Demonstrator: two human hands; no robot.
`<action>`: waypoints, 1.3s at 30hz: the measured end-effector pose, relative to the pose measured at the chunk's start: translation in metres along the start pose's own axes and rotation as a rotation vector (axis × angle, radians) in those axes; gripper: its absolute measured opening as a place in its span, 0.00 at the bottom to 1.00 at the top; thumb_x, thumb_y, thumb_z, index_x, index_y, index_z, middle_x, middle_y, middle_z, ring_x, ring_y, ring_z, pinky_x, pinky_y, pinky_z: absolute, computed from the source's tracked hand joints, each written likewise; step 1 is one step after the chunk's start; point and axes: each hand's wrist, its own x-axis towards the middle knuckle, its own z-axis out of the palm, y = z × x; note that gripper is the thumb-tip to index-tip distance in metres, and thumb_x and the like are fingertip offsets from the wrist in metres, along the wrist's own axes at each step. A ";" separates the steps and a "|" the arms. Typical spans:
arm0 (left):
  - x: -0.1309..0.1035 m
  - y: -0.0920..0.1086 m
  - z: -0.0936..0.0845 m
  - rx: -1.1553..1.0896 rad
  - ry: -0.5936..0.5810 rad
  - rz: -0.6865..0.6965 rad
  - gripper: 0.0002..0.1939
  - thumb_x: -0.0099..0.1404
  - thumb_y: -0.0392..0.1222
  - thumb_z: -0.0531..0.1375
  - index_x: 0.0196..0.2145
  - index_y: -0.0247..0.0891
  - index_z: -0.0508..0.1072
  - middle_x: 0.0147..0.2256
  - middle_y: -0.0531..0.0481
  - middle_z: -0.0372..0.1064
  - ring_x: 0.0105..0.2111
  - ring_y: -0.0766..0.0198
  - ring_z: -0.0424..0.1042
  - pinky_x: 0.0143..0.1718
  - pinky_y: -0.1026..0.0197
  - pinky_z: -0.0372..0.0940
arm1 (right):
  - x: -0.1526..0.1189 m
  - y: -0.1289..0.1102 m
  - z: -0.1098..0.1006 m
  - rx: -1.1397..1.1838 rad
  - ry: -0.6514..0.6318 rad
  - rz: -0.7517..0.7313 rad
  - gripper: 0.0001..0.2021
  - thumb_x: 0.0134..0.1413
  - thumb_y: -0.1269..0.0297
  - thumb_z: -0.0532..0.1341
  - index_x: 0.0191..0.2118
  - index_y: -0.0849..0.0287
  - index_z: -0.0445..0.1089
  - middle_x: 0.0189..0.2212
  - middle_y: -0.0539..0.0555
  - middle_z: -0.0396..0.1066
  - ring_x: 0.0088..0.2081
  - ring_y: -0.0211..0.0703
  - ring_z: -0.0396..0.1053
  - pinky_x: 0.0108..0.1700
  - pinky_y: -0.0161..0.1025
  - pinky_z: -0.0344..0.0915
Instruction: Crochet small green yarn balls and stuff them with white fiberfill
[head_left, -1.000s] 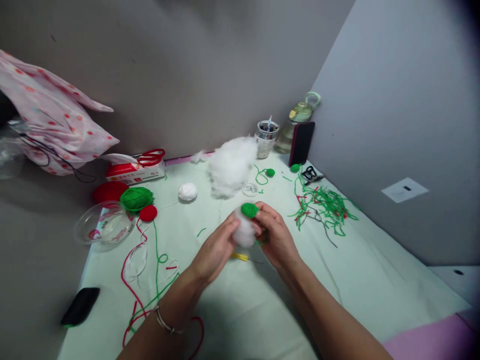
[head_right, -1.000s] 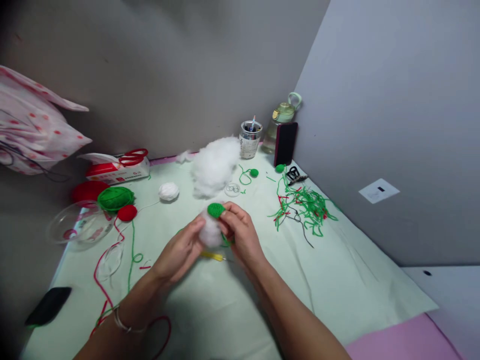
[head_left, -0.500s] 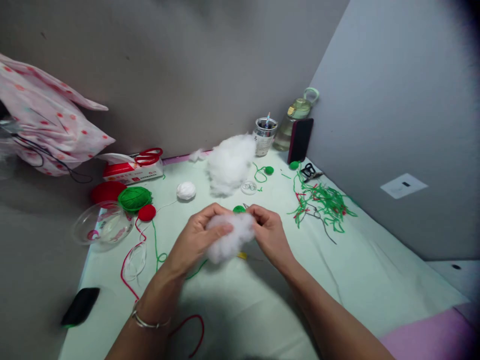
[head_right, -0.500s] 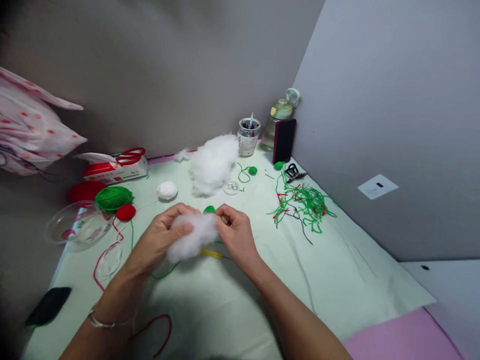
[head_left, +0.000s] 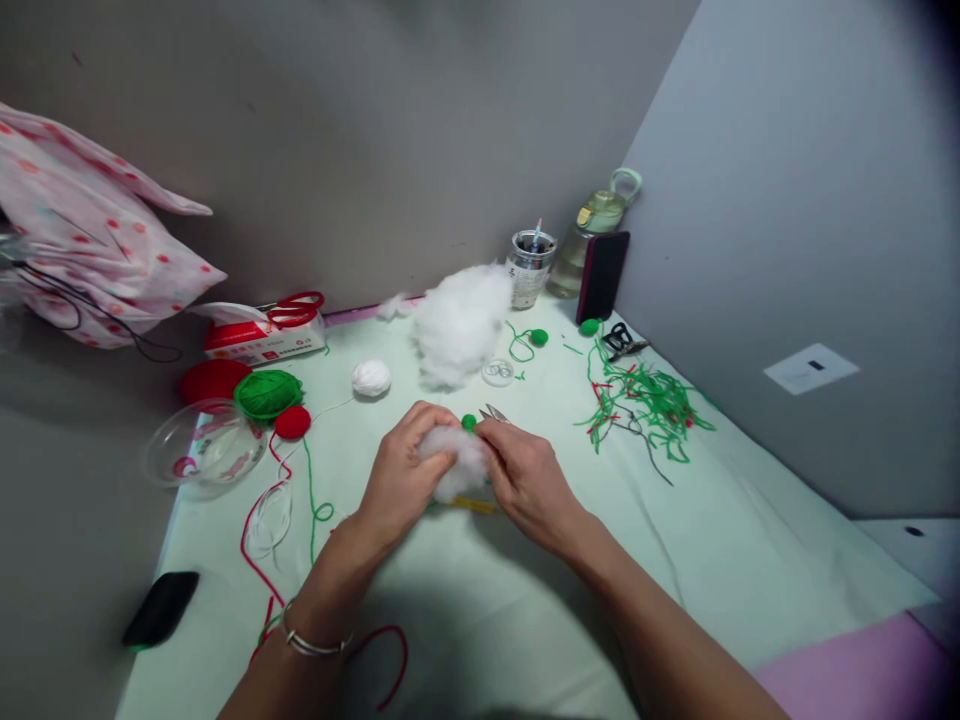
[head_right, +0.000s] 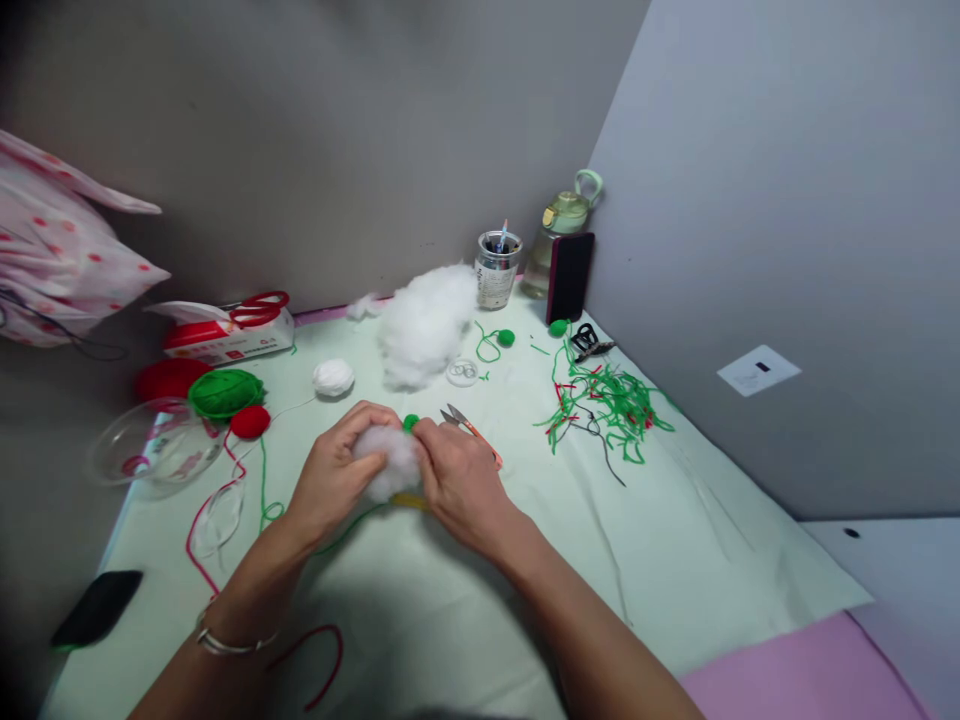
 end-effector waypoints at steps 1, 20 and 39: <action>0.000 0.000 0.001 -0.001 0.003 -0.003 0.13 0.53 0.30 0.57 0.34 0.42 0.74 0.37 0.52 0.70 0.40 0.58 0.70 0.44 0.57 0.63 | 0.000 0.001 0.000 -0.013 -0.009 -0.005 0.09 0.67 0.65 0.51 0.36 0.54 0.67 0.28 0.54 0.68 0.31 0.47 0.65 0.35 0.41 0.57; -0.008 -0.001 0.013 -0.315 -0.064 -0.149 0.07 0.65 0.38 0.60 0.42 0.40 0.70 0.47 0.47 0.76 0.36 0.62 0.73 0.35 0.63 0.65 | 0.006 0.001 0.006 0.471 0.069 0.239 0.10 0.55 0.61 0.58 0.24 0.55 0.62 0.18 0.42 0.50 0.23 0.35 0.48 0.27 0.36 0.46; 0.000 -0.009 0.001 -0.442 -0.109 -0.176 0.09 0.57 0.42 0.71 0.32 0.37 0.76 0.44 0.46 0.74 0.34 0.63 0.71 0.33 0.64 0.64 | 0.003 -0.001 -0.014 0.536 -0.174 0.224 0.05 0.57 0.64 0.58 0.31 0.57 0.67 0.22 0.43 0.56 0.26 0.35 0.52 0.29 0.36 0.48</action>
